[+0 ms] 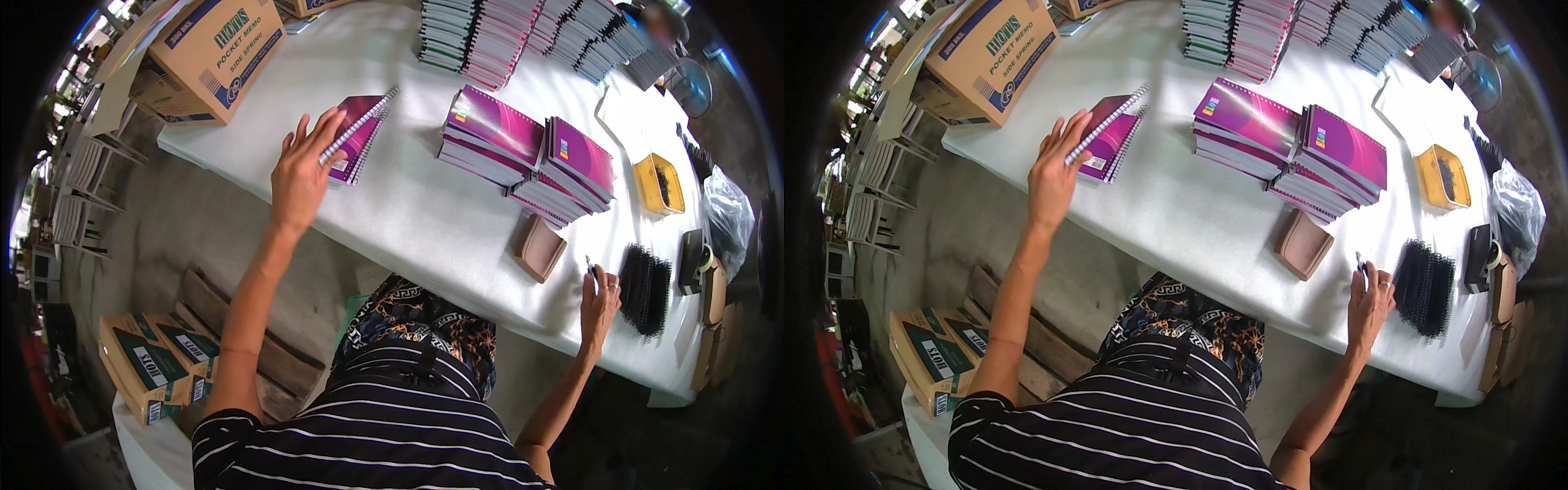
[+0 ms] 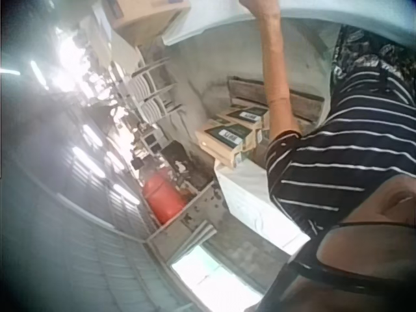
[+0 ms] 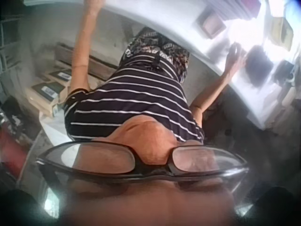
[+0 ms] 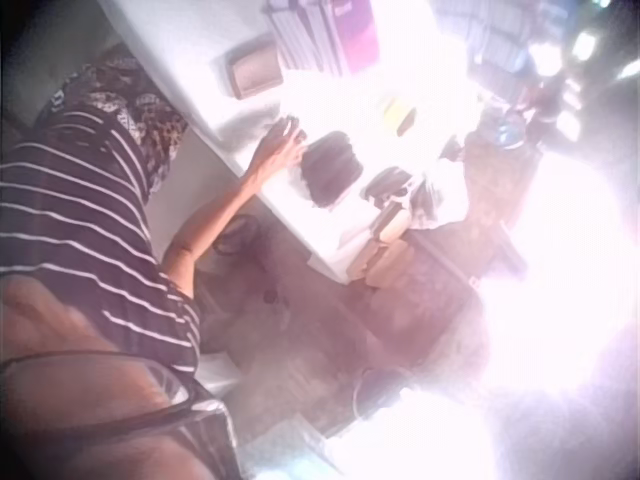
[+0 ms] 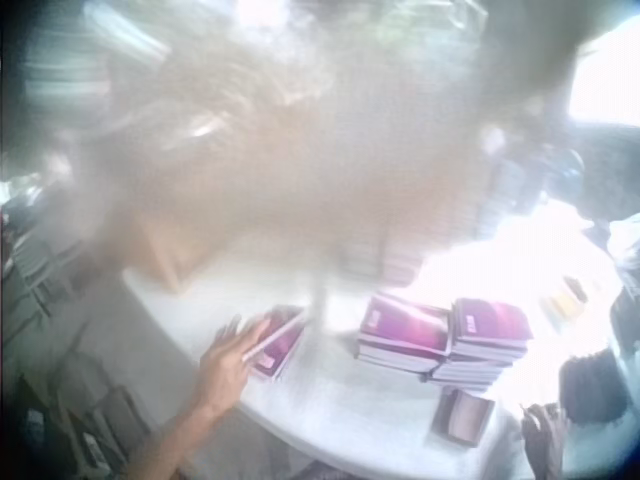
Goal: The person assembles spiral-bound notebooks by inserting metal coils into pre-punched holes. They repeatedly pick up a notebook, align a coil, and use pliers to secure the coil, then place the finished notebook on a stack.
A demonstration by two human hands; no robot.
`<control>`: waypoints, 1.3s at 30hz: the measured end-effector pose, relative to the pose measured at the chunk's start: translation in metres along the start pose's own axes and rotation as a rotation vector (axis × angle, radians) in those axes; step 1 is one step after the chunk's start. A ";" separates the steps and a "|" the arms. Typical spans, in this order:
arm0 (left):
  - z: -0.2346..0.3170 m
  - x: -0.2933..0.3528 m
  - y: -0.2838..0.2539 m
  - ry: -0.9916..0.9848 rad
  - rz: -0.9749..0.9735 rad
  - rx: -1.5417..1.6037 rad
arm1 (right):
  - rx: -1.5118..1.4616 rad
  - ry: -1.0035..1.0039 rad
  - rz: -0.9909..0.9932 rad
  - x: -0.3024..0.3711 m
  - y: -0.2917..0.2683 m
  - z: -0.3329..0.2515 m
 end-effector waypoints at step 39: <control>0.014 -0.004 0.094 -0.699 -0.489 1.357 | -0.453 -0.715 0.238 -0.103 0.000 -0.265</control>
Point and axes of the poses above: each hand's wrist, its own x-axis away from the middle knuckle, its own y-axis out of the palm, z = x × y, the point moved 8 cm from there along -x, towards the middle knuckle, and after that the axes turned 10 degrees about -x, right-handed, at the moved point
